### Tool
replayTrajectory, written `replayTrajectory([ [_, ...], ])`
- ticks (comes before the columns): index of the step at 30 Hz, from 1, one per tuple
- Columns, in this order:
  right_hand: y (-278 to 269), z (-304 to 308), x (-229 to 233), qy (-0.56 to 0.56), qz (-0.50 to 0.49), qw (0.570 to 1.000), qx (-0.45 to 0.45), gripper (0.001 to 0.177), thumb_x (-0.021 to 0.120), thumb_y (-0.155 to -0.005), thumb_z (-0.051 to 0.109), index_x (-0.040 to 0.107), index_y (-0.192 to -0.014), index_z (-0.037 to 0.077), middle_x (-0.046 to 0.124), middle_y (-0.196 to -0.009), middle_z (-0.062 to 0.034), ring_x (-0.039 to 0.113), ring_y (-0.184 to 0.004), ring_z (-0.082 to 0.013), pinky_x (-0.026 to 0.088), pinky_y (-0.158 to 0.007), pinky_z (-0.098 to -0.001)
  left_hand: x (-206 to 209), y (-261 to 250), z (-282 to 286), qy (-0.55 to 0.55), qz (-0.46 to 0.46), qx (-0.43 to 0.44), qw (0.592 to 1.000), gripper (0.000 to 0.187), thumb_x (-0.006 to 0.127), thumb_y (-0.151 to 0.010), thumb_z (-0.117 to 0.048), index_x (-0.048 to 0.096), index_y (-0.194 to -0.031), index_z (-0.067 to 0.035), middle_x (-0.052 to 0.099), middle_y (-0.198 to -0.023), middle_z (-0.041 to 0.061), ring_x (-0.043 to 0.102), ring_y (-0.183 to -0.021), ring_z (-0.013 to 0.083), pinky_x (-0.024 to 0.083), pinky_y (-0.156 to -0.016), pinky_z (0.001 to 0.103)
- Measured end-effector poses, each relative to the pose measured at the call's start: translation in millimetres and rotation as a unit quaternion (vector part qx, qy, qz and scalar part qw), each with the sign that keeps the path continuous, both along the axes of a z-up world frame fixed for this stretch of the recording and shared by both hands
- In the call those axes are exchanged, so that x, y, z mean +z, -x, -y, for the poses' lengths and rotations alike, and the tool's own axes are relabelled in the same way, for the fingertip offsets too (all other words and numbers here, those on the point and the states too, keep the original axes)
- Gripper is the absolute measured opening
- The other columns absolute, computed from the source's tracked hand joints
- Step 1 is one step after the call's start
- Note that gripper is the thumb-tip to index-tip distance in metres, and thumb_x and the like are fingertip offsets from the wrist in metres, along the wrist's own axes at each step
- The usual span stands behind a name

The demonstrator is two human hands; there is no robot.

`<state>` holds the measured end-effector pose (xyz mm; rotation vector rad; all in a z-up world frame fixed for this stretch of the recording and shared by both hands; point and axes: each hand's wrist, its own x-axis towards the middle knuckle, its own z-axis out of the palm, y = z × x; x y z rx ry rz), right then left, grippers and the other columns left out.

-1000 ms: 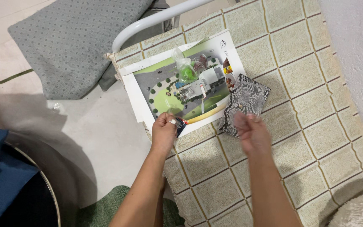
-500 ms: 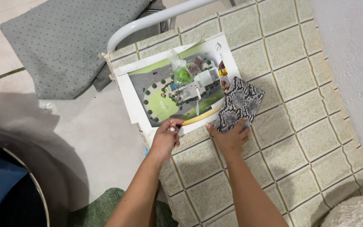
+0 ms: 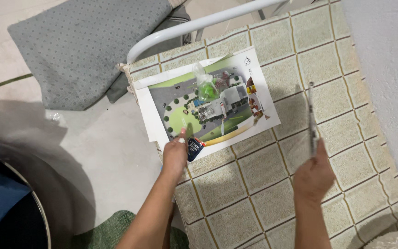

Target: The person removes items including nail kits and stickers from a cardboard box by hand, moves a large pink pillow, and later opens and closes a sliding glass door on a white cabinet.

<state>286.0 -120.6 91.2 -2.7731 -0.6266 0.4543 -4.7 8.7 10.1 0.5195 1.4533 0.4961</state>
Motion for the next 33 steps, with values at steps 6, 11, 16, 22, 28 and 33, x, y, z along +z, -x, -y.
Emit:
replayTrajectory([
  [6, 9.7, -33.0, 12.3, 0.066, 0.083, 0.982, 0.157, 0.071, 0.069, -0.093, 0.028, 0.044, -0.156, 0.011, 0.038, -0.15, -0.0361, 0.036, -0.143, -0.0486, 0.033, -0.117, -0.0525, -13.2, 3.2, -22.8, -0.07, -0.001, 0.046, 0.996, 0.04, 0.054, -0.108, -0.034, 0.077, -0.111, -0.001, 0.052, -0.067, 0.001, 0.039, -0.054, 0.0105, 0.031, -0.047, 0.029],
  [11, 82.1, -149.7, -41.5, -0.239, -0.02, 0.895, 0.376, 0.062, 0.072, -0.098, 0.025, 0.048, -0.151, 0.005, 0.029, -0.165, -0.0303, 0.03, -0.156, -0.0459, 0.031, -0.127, -0.0497, -2.2, 11.6, -36.5, -0.113, 0.004, 0.012, 0.994, 0.043, 0.05, -0.091, 0.006, 0.069, -0.128, -0.006, 0.069, -0.098, 0.005, 0.058, -0.07, 0.0071, 0.048, -0.058, 0.023],
  [16, 107.5, -238.5, -95.2, -0.176, 0.035, 0.874, 0.451, 0.069, 0.084, -0.079, 0.025, 0.058, -0.139, 0.004, 0.035, -0.153, -0.0406, 0.03, -0.135, -0.0636, 0.031, -0.108, -0.0596, -0.6, 21.6, -44.0, -0.093, 0.039, 0.0, 0.995, 0.056, 0.039, -0.08, 0.016, 0.064, -0.126, -0.005, 0.065, -0.094, -0.001, 0.057, -0.066, 0.0104, 0.048, -0.055, 0.025],
  [22, 66.1, -221.3, -117.4, -0.322, -0.034, 0.887, 0.329, 0.016, 0.068, -0.091, 0.008, 0.061, -0.104, 0.002, 0.065, -0.1, -0.0142, 0.063, -0.094, -0.0285, 0.052, -0.084, -0.042, -35.1, 29.4, -51.6, -0.074, 0.089, 0.01, 0.993, 0.042, 0.035, -0.088, 0.004, 0.074, -0.104, 0.003, 0.052, -0.072, 0.001, 0.04, -0.055, 0.0107, 0.032, -0.046, 0.027],
  [28, 16.7, -112.2, -75.7, -0.279, 0.038, 0.909, 0.308, 0.021, 0.062, -0.097, 0.003, 0.062, -0.116, -0.003, 0.065, -0.11, -0.0163, 0.062, -0.101, -0.0287, 0.05, -0.09, -0.0382, -31.2, 18.5, -47.2, -0.112, 0.027, 0.038, 0.993, 0.018, 0.057, -0.096, -0.012, 0.067, -0.083, -0.006, 0.058, -0.067, -0.002, 0.045, -0.057, 0.0082, 0.036, -0.052, 0.028],
  [33, 54.7, -86.0, -54.5, -0.154, 0.207, 0.9, 0.352, 0.049, 0.073, -0.075, 0.012, 0.064, -0.122, 0.002, 0.06, -0.13, -0.0214, 0.051, -0.131, -0.0404, 0.035, -0.114, -0.0523, -31.2, 15.4, -33.7, -0.161, -0.061, 0.023, 0.985, 0.045, 0.065, -0.102, -0.032, 0.056, -0.067, -0.005, 0.051, -0.061, -0.004, 0.04, -0.057, 0.0059, 0.037, -0.052, 0.028],
])
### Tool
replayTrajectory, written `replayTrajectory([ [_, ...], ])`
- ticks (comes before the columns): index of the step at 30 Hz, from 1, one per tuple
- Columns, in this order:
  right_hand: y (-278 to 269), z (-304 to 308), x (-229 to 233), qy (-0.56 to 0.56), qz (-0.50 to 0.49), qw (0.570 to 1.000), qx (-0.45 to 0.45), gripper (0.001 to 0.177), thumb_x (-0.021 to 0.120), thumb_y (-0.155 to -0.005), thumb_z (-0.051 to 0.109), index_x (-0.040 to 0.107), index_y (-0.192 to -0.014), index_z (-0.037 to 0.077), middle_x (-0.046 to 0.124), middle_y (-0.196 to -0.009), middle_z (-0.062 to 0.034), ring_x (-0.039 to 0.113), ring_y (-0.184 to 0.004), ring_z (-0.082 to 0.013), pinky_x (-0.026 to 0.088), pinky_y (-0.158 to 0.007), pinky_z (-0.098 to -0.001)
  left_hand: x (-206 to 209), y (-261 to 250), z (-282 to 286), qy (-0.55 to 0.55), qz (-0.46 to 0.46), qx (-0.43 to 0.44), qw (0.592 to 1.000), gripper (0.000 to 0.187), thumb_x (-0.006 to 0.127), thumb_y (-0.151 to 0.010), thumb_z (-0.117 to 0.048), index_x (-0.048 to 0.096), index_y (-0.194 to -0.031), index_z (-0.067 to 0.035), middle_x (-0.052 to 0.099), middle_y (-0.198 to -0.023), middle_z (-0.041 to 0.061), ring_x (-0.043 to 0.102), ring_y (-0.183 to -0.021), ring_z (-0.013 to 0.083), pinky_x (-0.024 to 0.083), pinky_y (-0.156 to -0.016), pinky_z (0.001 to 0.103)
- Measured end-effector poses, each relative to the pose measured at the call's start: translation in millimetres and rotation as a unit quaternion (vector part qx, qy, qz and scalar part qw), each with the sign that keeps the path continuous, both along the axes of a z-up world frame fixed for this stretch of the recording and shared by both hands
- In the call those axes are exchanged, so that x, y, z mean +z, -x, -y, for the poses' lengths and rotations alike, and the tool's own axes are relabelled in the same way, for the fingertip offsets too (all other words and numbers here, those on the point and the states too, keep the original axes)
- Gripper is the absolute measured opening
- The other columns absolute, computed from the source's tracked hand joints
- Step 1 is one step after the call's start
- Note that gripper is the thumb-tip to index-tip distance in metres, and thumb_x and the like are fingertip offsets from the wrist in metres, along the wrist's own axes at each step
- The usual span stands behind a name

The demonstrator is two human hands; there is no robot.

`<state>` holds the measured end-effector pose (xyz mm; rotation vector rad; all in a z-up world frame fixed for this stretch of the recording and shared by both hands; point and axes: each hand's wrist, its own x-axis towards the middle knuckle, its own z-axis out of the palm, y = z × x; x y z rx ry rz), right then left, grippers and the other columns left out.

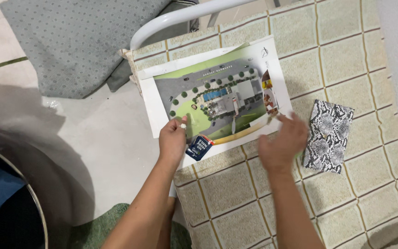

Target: The person removes items including nail kits and stickers from a cardboard box by hand, moves a large pink pillow, and later opens and closes a sliding glass door on a white cabinet.

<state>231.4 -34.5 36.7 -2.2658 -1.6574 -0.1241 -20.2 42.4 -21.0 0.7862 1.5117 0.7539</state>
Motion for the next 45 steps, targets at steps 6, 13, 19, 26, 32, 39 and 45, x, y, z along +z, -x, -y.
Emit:
replayTrajectory([
  [6, 78.5, -60.1, -22.2, -0.024, -0.172, 0.964, 0.201, 0.056, 0.078, -0.075, 0.006, 0.067, -0.13, 0.009, 0.052, -0.142, -0.0242, 0.049, -0.128, -0.044, 0.037, -0.108, -0.0522, -8.5, 4.6, 13.9, 0.031, -0.012, 0.025, 0.999, 0.039, 0.067, -0.099, -0.029, 0.057, -0.069, -0.007, 0.048, -0.061, -0.003, 0.036, -0.056, 0.008, 0.032, -0.051, 0.028],
  [13, 13.9, -56.0, -43.7, -0.022, -0.24, 0.966, 0.091, 0.02, 0.076, -0.09, 0.011, 0.068, -0.108, 0.006, 0.067, -0.11, -0.0115, 0.059, -0.111, -0.0297, 0.045, -0.101, -0.0448, 2.8, 18.7, 16.5, 0.028, -0.051, 0.004, 0.998, 0.027, 0.074, -0.094, -0.023, 0.059, -0.078, -0.006, 0.054, -0.065, -0.005, 0.041, -0.057, 0.0061, 0.035, -0.051, 0.026],
  [19, -18.6, -8.6, -20.2, 0.014, -0.047, 0.999, 0.02, 0.03, 0.08, -0.084, 0.014, 0.072, -0.112, 0.006, 0.063, -0.117, -0.0201, 0.051, -0.11, -0.0375, 0.04, -0.096, -0.0479, 4.5, 12.1, 23.3, 0.017, -0.126, -0.038, 0.991, 0.023, 0.076, -0.091, -0.024, 0.062, -0.087, -0.007, 0.057, -0.064, -0.002, 0.045, -0.056, 0.0077, 0.037, -0.052, 0.027],
  [26, 110.9, -4.0, -20.3, 0.17, -0.26, 0.948, 0.064, 0.074, 0.098, -0.059, 0.03, 0.065, -0.119, 0.005, 0.06, -0.116, -0.0147, 0.051, -0.111, -0.0347, 0.039, -0.097, -0.0488, 12.0, 17.4, 26.9, -0.016, -0.187, -0.038, 0.981, 0.023, 0.074, -0.092, -0.026, 0.061, -0.092, -0.007, 0.062, -0.065, 0.001, 0.054, -0.057, 0.0129, 0.044, -0.056, 0.032],
  [32, 122.3, -1.8, -68.3, 0.156, -0.437, 0.883, -0.068, 0.029, 0.088, -0.073, 0.013, 0.068, -0.091, 0.003, 0.066, -0.098, -0.0084, 0.07, -0.084, -0.0228, 0.06, -0.078, -0.0351, 40.6, 22.4, 20.6, 0.005, -0.285, -0.141, 0.948, 0.034, 0.075, -0.09, -0.031, 0.055, -0.113, -0.016, 0.065, -0.065, 0.009, 0.064, -0.059, 0.0276, 0.047, -0.059, 0.044],
  [39, 92.3, 18.6, -56.5, 0.091, -0.478, 0.866, -0.114, 0.016, 0.075, -0.091, 0.015, 0.066, -0.097, 0.003, 0.069, -0.088, -0.0043, 0.067, -0.077, -0.0145, 0.057, -0.067, -0.0279, 40.5, 11.7, 11.9, 0.005, -0.311, -0.21, 0.927, 0.03, 0.077, -0.087, -0.037, 0.063, -0.103, -0.016, 0.076, -0.081, 0.009, 0.073, -0.076, 0.0302, 0.054, -0.07, 0.044],
  [45, 64.4, 1.0, -59.3, 0.036, -0.374, 0.914, -0.156, 0.036, 0.083, -0.083, 0.018, 0.061, -0.106, -0.001, 0.063, -0.079, -0.0099, 0.06, -0.069, -0.0206, 0.05, -0.063, -0.0335, 30.6, 13.8, 23.0, -0.087, -0.312, -0.224, 0.919, 0.018, 0.074, -0.089, -0.028, 0.066, -0.092, -0.011, 0.073, -0.088, 0.009, 0.071, -0.079, 0.0303, 0.053, -0.068, 0.045],
])
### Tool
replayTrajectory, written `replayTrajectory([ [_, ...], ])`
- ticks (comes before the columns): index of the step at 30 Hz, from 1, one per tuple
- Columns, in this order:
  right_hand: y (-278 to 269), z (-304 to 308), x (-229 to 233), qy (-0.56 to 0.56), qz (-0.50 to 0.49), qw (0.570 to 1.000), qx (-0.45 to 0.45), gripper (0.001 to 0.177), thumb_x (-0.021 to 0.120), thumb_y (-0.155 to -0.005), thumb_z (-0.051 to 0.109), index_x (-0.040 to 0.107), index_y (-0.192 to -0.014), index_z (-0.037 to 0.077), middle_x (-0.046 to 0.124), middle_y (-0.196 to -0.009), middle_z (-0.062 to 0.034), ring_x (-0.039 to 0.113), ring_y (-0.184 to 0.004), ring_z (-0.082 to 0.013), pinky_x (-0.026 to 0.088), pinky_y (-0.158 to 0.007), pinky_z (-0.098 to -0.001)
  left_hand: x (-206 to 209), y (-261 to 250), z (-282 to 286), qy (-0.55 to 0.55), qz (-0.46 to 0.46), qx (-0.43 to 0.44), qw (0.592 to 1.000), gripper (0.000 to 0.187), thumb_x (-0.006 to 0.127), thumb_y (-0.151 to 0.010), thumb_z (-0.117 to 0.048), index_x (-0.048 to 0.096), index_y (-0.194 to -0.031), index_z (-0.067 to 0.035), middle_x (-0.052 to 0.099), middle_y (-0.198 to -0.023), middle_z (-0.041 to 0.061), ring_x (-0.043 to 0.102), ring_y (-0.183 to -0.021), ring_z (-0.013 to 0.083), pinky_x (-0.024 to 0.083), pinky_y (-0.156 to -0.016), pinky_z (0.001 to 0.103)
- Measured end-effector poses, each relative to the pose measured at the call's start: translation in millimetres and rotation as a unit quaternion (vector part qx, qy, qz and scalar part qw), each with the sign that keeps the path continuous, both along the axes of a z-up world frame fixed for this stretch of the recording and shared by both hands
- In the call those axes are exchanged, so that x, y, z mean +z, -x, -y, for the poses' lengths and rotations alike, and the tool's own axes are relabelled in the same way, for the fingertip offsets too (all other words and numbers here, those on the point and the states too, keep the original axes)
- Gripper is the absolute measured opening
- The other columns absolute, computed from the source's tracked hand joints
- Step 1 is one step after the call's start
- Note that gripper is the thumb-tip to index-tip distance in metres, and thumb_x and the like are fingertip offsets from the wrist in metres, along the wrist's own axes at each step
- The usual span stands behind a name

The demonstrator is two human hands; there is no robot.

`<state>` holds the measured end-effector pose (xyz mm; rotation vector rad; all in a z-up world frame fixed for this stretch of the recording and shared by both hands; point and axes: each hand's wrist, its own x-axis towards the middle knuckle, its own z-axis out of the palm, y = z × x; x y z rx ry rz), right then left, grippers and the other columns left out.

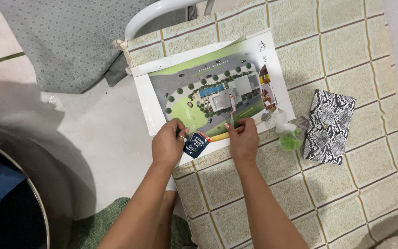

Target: The person removes items including nail kits and stickers from a cardboard box by hand, moves a large pink pillow, and later opens and closes a sliding glass door on a white cabinet.

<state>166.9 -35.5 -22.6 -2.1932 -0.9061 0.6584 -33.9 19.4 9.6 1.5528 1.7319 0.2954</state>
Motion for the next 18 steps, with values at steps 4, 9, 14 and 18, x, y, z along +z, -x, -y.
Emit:
replayTrajectory([
  [4, -21.3, 2.6, -27.7, 0.026, 0.001, 0.999, 0.035, 0.024, 0.076, -0.095, 0.021, 0.064, -0.099, 0.0, 0.069, -0.083, -0.0083, 0.064, -0.071, -0.0184, 0.052, -0.066, -0.0324, -4.9, 2.4, 0.0, 0.023, 0.008, 0.01, 1.0, 0.016, 0.069, -0.095, -0.024, 0.064, -0.093, -0.009, 0.071, -0.085, 0.011, 0.069, -0.076, 0.0308, 0.051, -0.069, 0.044],
  [9, -44.3, 6.2, -40.4, -0.043, -0.312, 0.945, -0.088, 0.024, 0.07, -0.099, 0.017, 0.06, -0.104, -0.004, 0.067, -0.088, -0.0104, 0.065, -0.073, -0.0153, 0.058, -0.067, -0.0305, -23.4, 4.3, 4.7, 0.038, 0.122, 0.068, 0.99, 0.015, 0.063, -0.1, -0.019, 0.055, -0.099, -0.005, 0.064, -0.078, 0.012, 0.064, -0.072, 0.029, 0.052, -0.067, 0.04],
  [14, -50.9, -21.1, -45.5, -0.111, -0.229, 0.967, 0.008, 0.046, 0.057, -0.09, 0.0, 0.041, -0.132, 0.01, 0.062, -0.098, -0.0137, 0.066, -0.081, -0.0186, 0.057, -0.076, -0.0321, -55.0, -13.5, 13.8, 0.133, 0.397, 0.146, 0.896, 0.012, 0.055, -0.102, -0.011, 0.045, -0.099, -0.005, 0.061, -0.092, 0.008, 0.069, -0.082, 0.0164, 0.058, -0.074, 0.032],
  [18, -51.8, -51.3, -69.2, -0.108, 0.072, 0.98, 0.151, 0.031, 0.057, -0.093, -0.002, 0.054, -0.123, -0.002, 0.062, -0.112, -0.0202, 0.064, -0.099, -0.0353, 0.05, -0.088, -0.0448, -48.8, -22.9, 11.8, 0.139, 0.424, 0.126, 0.886, 0.009, 0.052, -0.099, -0.002, 0.044, -0.104, -0.004, 0.063, -0.095, 0.009, 0.066, -0.082, 0.0167, 0.059, -0.073, 0.033],
])
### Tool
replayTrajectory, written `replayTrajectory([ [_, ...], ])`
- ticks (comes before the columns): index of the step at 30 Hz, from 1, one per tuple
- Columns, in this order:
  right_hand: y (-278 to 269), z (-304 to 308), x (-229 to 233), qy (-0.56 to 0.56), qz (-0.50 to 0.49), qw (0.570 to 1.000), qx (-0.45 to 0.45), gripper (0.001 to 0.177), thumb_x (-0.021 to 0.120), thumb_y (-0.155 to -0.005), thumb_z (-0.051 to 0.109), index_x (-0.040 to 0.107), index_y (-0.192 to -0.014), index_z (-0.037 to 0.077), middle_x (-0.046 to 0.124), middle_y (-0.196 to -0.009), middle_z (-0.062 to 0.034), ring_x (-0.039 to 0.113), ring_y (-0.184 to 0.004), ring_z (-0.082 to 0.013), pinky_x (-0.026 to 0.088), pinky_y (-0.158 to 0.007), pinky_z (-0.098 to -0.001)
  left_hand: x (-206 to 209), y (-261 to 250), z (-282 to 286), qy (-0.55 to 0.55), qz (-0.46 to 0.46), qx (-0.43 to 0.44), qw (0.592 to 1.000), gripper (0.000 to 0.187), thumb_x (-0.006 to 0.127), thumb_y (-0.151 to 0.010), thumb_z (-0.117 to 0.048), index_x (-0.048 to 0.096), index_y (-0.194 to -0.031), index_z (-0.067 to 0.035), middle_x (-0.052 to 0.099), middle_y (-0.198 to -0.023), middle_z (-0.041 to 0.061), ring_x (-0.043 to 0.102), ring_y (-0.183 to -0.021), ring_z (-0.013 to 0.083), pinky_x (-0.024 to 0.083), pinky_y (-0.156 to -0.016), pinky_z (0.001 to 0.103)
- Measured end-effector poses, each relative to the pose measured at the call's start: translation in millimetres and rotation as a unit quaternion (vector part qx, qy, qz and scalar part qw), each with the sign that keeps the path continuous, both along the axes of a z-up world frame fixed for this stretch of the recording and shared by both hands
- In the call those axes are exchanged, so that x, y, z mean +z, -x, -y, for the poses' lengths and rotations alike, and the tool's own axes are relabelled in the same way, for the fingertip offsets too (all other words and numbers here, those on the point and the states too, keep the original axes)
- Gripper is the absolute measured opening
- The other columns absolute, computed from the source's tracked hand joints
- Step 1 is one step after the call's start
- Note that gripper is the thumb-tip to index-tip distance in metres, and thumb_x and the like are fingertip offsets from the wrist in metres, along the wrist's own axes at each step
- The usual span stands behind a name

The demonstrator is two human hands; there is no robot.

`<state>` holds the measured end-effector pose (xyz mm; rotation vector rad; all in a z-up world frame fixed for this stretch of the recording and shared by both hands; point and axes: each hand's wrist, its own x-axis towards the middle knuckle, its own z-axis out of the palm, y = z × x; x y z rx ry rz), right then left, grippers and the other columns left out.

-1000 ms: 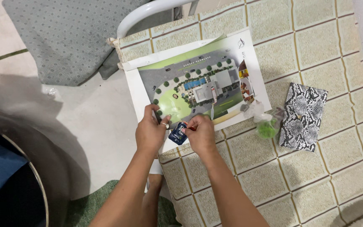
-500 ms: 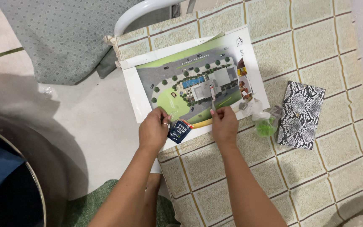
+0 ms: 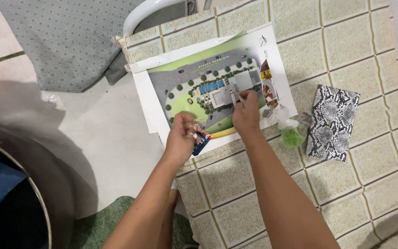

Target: The person removes items including nail kits and stickers from a cardboard box by hand, moves a large pink pillow, and later opens and closes a sliding glass door on a white cabinet.

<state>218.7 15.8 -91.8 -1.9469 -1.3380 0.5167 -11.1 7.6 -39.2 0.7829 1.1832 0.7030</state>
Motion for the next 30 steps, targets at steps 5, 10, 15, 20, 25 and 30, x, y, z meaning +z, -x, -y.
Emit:
replayTrajectory([
  [5, 18.2, -5.4, -2.3, 0.087, 0.04, 0.994, -0.056, 0.03, 0.073, -0.094, 0.025, 0.056, -0.102, 0.001, 0.063, -0.097, -0.0173, 0.06, -0.091, -0.0387, 0.045, -0.083, -0.0496, 21.0, -13.4, -10.9, -0.049, -0.165, -0.077, 0.982, 0.038, 0.039, -0.095, 0.006, 0.067, -0.118, -0.006, 0.069, -0.111, 0.009, 0.066, -0.093, 0.0162, 0.051, -0.088, 0.03],
  [10, 20.2, 0.8, 6.5, -0.016, 0.099, 0.995, -0.02, 0.018, 0.072, -0.095, 0.016, 0.06, -0.099, 0.002, 0.063, -0.095, -0.0182, 0.058, -0.088, -0.0403, 0.045, -0.076, -0.0514, 4.3, -27.3, -17.4, -0.108, -0.172, -0.08, 0.976, 0.033, 0.041, -0.092, 0.0, 0.068, -0.113, -0.003, 0.069, -0.109, 0.014, 0.066, -0.097, 0.0203, 0.05, -0.09, 0.033],
  [15, 34.2, 23.1, 62.5, 0.056, -0.164, 0.984, -0.042, 0.012, 0.07, -0.092, 0.011, 0.064, -0.097, 0.002, 0.063, -0.084, -0.0118, 0.056, -0.07, -0.0243, 0.048, -0.066, -0.0386, -4.5, -49.0, -21.2, -0.084, -0.157, -0.056, 0.982, 0.035, 0.053, -0.11, -0.03, 0.066, -0.099, 0.001, 0.064, -0.093, 0.011, 0.058, -0.082, 0.0177, 0.048, -0.078, 0.031],
  [20, 93.7, 54.4, 108.0, 0.141, -0.156, 0.977, -0.032, 0.012, 0.07, -0.089, 0.006, 0.069, -0.1, 0.002, 0.072, -0.088, -0.0056, 0.067, -0.078, -0.0144, 0.053, -0.072, -0.0289, -15.8, -68.6, -18.0, 0.072, 0.034, 0.035, 0.996, 0.037, 0.059, -0.103, -0.04, 0.064, -0.096, -0.004, 0.057, -0.075, 0.0, 0.049, -0.064, 0.0112, 0.043, -0.058, 0.028],
  [25, 94.4, 60.2, 109.6, 0.065, -0.306, 0.95, 0.026, 0.028, 0.067, -0.086, -0.001, 0.07, -0.114, 0.001, 0.074, -0.1, -0.0043, 0.071, -0.089, -0.0119, 0.056, -0.077, -0.0241, -14.5, -55.9, -22.0, 0.138, 0.036, 0.066, 0.988, 0.035, 0.059, -0.101, -0.041, 0.063, -0.093, -0.007, 0.053, -0.071, 0.002, 0.044, -0.057, 0.0129, 0.038, -0.05, 0.029],
  [30, 41.8, 48.1, 88.3, 0.061, -0.142, 0.98, -0.127, 0.017, 0.079, -0.09, 0.01, 0.071, -0.103, 0.002, 0.068, -0.09, -0.0056, 0.061, -0.075, -0.0094, 0.053, -0.067, -0.0246, 4.3, -35.1, -34.3, 0.193, 0.18, 0.129, 0.956, 0.035, 0.058, -0.104, -0.038, 0.053, -0.088, -0.007, 0.052, -0.072, 0.002, 0.054, -0.061, 0.0149, 0.046, -0.053, 0.03],
])
